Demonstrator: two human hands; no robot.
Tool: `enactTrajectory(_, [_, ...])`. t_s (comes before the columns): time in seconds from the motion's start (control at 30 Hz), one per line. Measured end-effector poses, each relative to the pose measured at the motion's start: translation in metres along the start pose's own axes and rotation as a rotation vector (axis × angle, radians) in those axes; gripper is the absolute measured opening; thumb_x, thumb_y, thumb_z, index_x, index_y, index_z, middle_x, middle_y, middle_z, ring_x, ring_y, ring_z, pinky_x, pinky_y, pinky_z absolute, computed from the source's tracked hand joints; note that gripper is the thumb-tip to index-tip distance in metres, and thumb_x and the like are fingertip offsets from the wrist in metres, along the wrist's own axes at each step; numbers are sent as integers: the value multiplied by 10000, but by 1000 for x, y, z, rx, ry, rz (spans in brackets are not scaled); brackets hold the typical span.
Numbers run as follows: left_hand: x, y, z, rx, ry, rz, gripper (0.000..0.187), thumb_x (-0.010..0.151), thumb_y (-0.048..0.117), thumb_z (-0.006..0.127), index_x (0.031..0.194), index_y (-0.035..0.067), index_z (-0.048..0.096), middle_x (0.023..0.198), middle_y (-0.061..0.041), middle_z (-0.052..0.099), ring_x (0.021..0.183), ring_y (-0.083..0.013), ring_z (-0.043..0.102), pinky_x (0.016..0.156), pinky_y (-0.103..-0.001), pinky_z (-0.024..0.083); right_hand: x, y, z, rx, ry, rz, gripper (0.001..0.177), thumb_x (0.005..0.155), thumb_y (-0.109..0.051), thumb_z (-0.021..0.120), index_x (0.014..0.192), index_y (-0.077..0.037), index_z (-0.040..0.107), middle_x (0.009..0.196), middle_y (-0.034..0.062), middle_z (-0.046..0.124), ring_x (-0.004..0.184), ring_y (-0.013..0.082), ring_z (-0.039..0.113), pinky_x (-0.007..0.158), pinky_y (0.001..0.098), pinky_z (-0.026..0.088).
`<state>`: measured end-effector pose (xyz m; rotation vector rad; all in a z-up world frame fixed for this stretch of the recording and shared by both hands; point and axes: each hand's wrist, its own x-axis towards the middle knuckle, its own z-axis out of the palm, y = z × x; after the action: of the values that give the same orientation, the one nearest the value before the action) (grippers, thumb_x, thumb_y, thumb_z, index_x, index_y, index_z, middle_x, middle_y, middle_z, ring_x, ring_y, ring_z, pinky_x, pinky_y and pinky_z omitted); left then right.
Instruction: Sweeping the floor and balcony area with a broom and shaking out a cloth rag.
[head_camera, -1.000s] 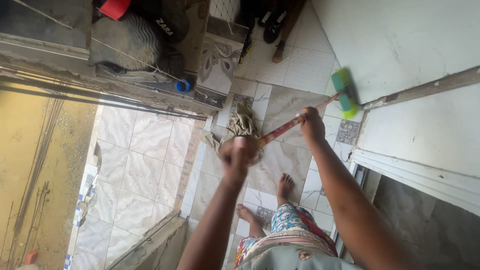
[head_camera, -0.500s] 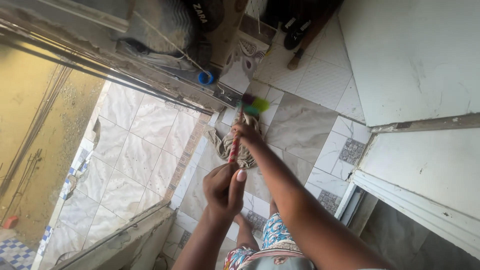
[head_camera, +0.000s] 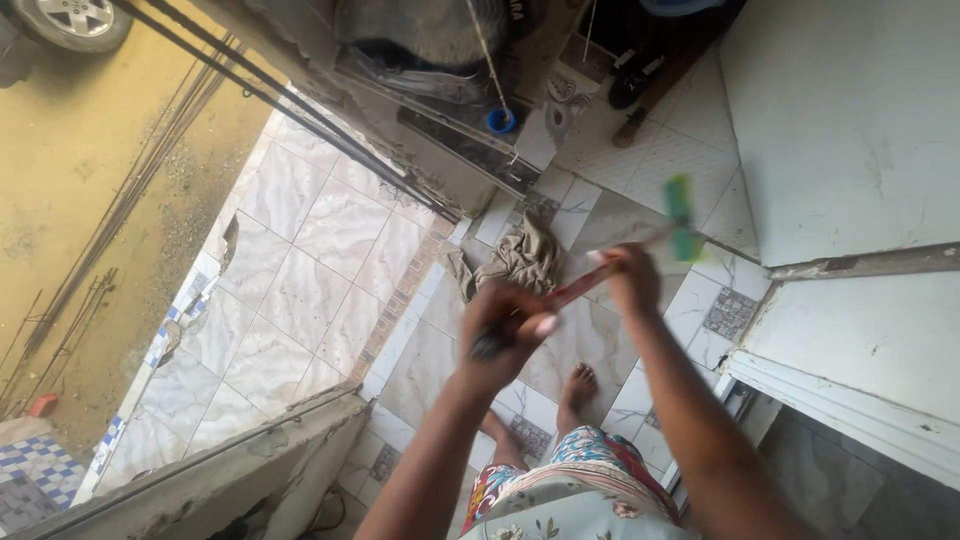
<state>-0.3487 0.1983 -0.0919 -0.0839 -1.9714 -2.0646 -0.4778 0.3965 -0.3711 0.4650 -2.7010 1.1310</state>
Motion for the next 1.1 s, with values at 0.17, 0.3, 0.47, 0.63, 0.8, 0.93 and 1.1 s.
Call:
enactTrajectory(0.17, [-4,-89,27,-54,-190,-339,194,1028,218,701,1038,31,648,863,-26,650,762,-94,601,678,-277,501,-35,156,43,-162,-67,372,131,898,-245,773,950,-131,735,1055,114,695,1002,338,668,818,456,532])
enactTrajectory(0.3, [-17,-59,21,163,-180,-222,205,1002,212,739,1015,21,666,874,-81,673,782,-133,603,710,-305,500,-54,152,117,92,-1,108,157,834,-254,770,921,-128,736,1037,125,678,1094,347,634,933,454,512])
enactTrajectory(0.47, [0,28,-7,452,-49,-291,191,916,229,768,961,58,696,773,-85,689,684,-229,661,668,-352,517,-39,10,194,640,-333,357,99,863,-165,708,937,-99,717,890,81,696,808,231,707,722,354,580])
enactTrajectory(0.63, [-11,100,-20,701,-46,-83,160,894,173,792,922,63,679,804,-85,698,732,-301,635,703,-384,489,-46,-114,155,553,-531,153,179,884,-264,745,890,-88,710,811,80,709,767,250,710,696,377,548])
enactTrajectory(0.8, [-34,159,-33,706,-129,-2,148,893,132,774,924,52,654,803,-102,678,730,-292,621,677,-374,477,-63,-177,59,497,-613,-15,159,872,-263,714,904,-107,698,870,69,724,822,258,713,729,363,548])
enactTrajectory(0.93, [-53,142,-55,356,-94,95,117,959,123,723,938,42,641,856,-70,695,776,-200,670,739,-310,533,-59,-155,-4,284,-400,55,135,795,-239,753,907,-164,746,893,46,740,875,283,707,773,396,549])
enactTrajectory(1.1, [-51,8,-55,194,-205,-138,140,973,140,754,1012,15,703,910,-72,723,812,-153,699,739,-293,548,-77,22,27,126,-82,175,197,843,-236,784,957,-111,684,934,75,713,925,310,688,813,441,540])
